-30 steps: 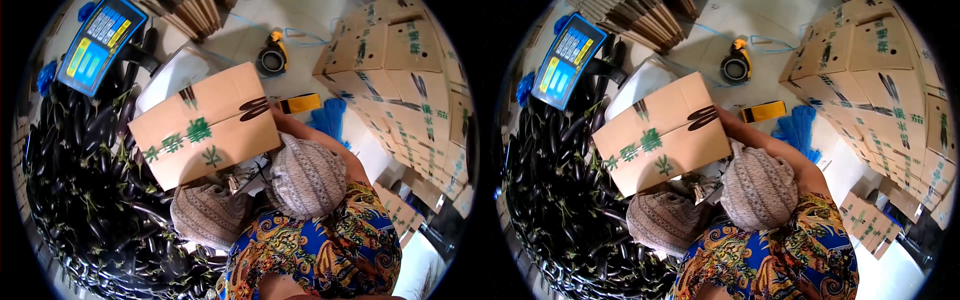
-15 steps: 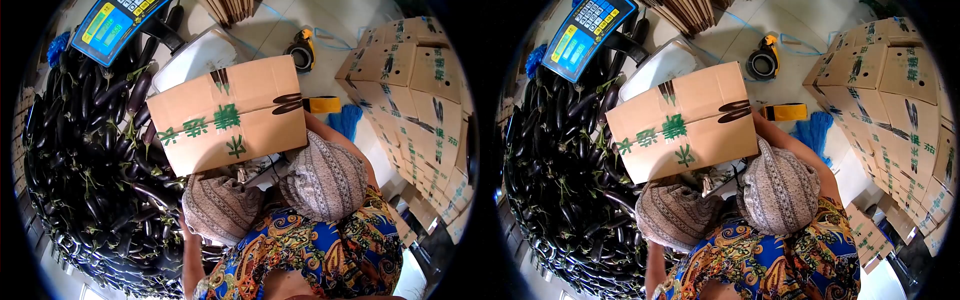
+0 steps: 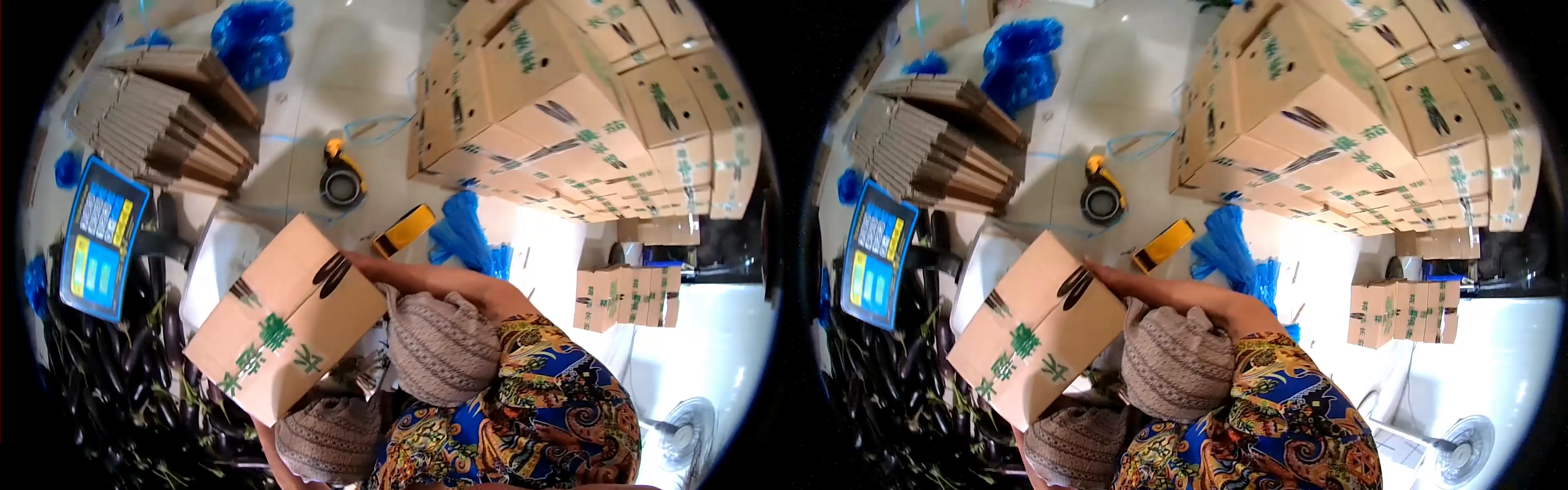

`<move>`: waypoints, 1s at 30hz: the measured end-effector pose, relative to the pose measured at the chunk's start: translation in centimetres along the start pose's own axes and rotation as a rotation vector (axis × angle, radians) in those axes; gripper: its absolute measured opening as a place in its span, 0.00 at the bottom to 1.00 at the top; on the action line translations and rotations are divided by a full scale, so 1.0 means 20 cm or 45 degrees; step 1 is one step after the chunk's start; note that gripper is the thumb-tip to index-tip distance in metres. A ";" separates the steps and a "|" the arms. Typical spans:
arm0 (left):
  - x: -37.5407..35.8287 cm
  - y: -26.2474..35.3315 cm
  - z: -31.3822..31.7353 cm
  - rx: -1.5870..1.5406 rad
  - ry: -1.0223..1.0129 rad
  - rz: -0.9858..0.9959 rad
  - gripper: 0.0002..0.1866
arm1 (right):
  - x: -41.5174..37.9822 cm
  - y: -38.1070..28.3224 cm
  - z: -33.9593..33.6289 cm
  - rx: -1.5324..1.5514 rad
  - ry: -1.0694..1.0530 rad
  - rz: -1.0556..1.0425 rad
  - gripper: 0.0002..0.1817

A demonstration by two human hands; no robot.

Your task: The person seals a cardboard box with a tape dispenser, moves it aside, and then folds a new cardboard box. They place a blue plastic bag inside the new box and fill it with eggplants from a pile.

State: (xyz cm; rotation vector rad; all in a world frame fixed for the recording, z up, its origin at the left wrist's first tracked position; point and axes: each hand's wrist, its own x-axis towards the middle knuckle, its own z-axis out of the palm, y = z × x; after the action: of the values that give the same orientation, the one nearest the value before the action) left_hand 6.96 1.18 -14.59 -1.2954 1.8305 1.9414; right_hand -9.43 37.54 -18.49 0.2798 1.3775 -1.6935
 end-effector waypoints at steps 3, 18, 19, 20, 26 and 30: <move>0.02 0.01 0.04 0.001 -0.001 -0.032 0.41 | 0.04 -0.01 0.02 0.001 -0.030 -0.032 0.35; -0.05 0.21 0.20 -0.060 -0.063 -0.010 0.41 | -0.05 -0.11 0.00 -0.015 -0.062 -0.184 0.34; -0.05 0.22 0.20 -0.065 -0.068 -0.005 0.41 | -0.05 -0.13 0.00 -0.011 -0.070 -0.210 0.34; -0.06 0.24 0.20 -0.078 -0.078 0.007 0.41 | -0.04 -0.16 0.00 -0.014 -0.072 -0.243 0.34; -0.15 0.57 0.26 -0.166 -0.205 0.140 0.41 | -0.05 -0.62 0.02 -0.034 -0.119 -0.597 0.33; -0.33 0.92 0.36 -0.207 -0.366 0.283 0.41 | -0.29 -0.99 0.07 0.026 -0.166 -0.878 0.33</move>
State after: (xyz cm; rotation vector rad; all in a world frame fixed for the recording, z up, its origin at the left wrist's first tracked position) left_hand -4.42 6.09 2.22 -0.8219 1.7654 2.2928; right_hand -20.44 38.56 -1.03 -0.3344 1.4497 -2.2302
